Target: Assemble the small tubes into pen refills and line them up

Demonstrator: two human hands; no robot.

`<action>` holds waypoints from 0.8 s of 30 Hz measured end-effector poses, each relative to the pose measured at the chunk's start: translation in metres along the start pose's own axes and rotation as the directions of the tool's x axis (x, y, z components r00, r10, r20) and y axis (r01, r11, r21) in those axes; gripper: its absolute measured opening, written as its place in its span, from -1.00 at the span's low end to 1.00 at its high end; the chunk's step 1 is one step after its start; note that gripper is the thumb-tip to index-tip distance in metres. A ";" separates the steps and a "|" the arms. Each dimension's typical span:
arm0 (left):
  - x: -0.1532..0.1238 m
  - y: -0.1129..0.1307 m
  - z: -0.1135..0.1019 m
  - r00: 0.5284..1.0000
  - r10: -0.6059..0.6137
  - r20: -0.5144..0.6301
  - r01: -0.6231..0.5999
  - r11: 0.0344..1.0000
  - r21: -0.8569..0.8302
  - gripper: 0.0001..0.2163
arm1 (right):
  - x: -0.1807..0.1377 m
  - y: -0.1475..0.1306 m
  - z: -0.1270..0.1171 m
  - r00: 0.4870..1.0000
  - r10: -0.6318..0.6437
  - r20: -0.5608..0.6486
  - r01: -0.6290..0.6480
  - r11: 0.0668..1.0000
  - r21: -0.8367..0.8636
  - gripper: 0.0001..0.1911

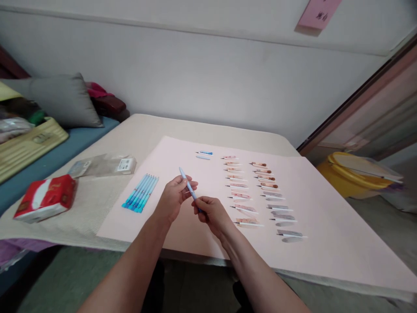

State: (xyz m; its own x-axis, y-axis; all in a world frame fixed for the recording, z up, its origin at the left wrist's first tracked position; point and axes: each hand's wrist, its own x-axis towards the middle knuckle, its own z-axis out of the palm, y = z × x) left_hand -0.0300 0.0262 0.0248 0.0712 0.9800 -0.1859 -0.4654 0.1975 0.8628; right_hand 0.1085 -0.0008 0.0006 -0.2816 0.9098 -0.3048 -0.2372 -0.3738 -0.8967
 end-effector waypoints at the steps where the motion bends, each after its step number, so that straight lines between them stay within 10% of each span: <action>1: 0.000 0.000 0.001 1.000 -0.002 -0.006 0.002 1.000 0.004 -0.78 | 0.001 0.000 0.001 1.000 -0.021 -0.022 0.020 1.000 -0.020 -0.75; 24: 0.001 0.002 -0.002 0.965 0.136 -0.224 -0.107 0.984 0.140 -0.70 | 0.005 0.008 0.005 0.993 -0.102 -0.055 0.088 0.974 -0.208 -0.82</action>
State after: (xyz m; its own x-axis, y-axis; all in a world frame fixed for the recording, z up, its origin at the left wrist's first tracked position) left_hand -0.0331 0.0277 0.0252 -0.1920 0.9671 -0.1669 -0.3421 0.0935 0.9350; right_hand 0.1003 0.0002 -0.0068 -0.2047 0.9516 -0.2292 -0.0628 -0.2464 -0.9671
